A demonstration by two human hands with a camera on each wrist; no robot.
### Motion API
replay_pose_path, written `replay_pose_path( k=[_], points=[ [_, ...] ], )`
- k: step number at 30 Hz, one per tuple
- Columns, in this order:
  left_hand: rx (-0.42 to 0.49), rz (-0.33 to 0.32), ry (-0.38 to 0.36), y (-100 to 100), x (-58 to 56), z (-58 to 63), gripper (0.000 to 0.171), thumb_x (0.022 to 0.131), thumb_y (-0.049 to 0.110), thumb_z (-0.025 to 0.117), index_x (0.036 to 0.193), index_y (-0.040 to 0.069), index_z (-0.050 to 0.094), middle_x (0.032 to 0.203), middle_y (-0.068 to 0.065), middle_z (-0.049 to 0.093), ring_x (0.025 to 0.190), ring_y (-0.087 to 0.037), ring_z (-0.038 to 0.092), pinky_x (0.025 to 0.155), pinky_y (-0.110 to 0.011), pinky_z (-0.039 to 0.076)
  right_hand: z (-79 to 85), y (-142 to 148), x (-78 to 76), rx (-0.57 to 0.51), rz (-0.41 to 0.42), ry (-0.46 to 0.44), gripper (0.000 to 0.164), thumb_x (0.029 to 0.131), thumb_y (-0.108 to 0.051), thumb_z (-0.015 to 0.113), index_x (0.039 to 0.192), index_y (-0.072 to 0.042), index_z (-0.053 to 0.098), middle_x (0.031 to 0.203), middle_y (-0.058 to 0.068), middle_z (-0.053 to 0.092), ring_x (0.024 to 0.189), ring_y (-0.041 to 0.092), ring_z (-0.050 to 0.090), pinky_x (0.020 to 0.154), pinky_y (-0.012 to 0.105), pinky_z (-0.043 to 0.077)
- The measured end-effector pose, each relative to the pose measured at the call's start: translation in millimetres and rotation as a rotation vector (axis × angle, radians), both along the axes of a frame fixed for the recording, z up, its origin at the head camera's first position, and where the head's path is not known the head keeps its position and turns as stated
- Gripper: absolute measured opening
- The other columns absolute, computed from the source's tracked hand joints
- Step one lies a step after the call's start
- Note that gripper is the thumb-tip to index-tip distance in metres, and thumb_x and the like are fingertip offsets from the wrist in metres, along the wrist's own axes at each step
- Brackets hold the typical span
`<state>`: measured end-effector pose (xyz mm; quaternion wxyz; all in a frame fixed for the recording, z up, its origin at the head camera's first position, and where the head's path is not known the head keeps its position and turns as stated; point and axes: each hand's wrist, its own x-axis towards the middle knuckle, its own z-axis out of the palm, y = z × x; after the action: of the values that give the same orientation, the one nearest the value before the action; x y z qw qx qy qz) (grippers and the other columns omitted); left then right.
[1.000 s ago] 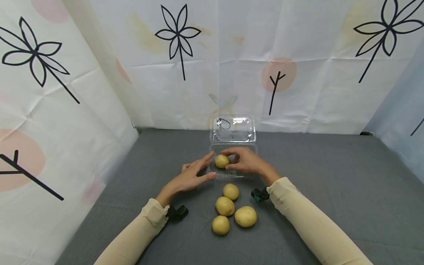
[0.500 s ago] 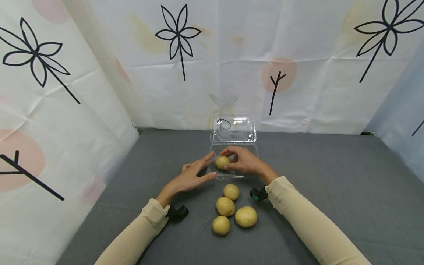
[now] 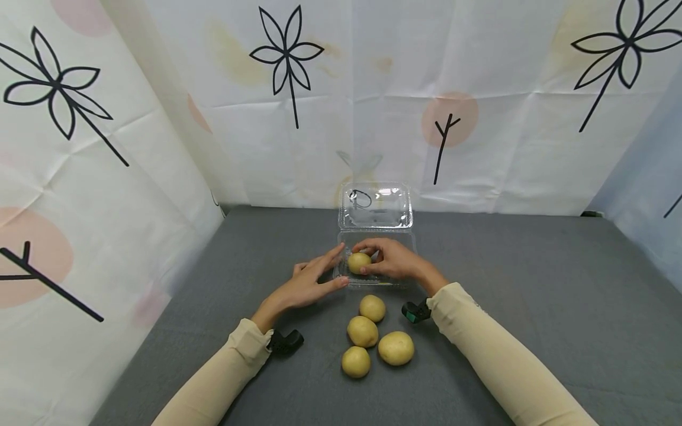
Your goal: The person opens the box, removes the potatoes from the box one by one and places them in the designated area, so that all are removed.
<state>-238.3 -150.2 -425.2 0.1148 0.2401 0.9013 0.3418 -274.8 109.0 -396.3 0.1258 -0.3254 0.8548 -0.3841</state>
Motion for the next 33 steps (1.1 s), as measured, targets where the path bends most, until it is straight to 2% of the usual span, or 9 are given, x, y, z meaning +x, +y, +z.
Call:
replay_pose_path(
  k=[15,20,29,33],
  points=[
    [-0.001,0.004,-0.004,0.5,1.0,1.2,0.081,0.100,0.061,0.052,0.165,0.037,0.010,0.163,0.003,0.040,0.154,-0.029,0.026,0.107,-0.054,0.015,-0.7,-0.5,3.5,-0.017,0.006,0.070,0.046,0.094,-0.014,0.075,0.136,-0.003,0.063,0.123,0.018,0.070,0.078,0.018,0.068,0.072,0.031,0.055],
    [-0.003,0.004,0.000,1.2,0.1,1.1,0.082,0.100,0.062,0.052,0.165,0.036,0.010,0.163,0.002,0.039,0.155,-0.030,0.025,0.106,-0.054,0.015,-0.9,0.1,2.8,-0.031,0.000,0.099,0.045,0.093,-0.013,0.075,0.135,-0.002,0.064,0.120,0.019,0.071,0.075,0.018,0.068,0.070,0.031,0.055],
    [-0.006,0.004,-0.005,1.2,-0.5,0.8,0.081,0.100,0.063,0.052,0.165,0.038,0.010,0.163,0.004,0.038,0.155,-0.029,0.026,0.106,-0.053,0.015,2.5,0.5,4.1,-0.029,-0.016,0.101,0.045,0.093,-0.016,0.076,0.136,-0.006,0.065,0.121,0.017,0.072,0.073,0.017,0.068,0.069,0.028,0.054],
    [-0.005,0.006,-0.007,0.7,-0.8,-0.3,0.081,0.100,0.063,0.052,0.164,0.040,0.009,0.163,0.003,0.039,0.155,-0.029,0.025,0.107,-0.053,0.015,4.3,1.1,6.5,-0.045,-0.013,0.098,0.046,0.093,-0.015,0.076,0.136,-0.006,0.065,0.122,0.017,0.071,0.072,0.021,0.068,0.067,0.028,0.053]
  ],
)
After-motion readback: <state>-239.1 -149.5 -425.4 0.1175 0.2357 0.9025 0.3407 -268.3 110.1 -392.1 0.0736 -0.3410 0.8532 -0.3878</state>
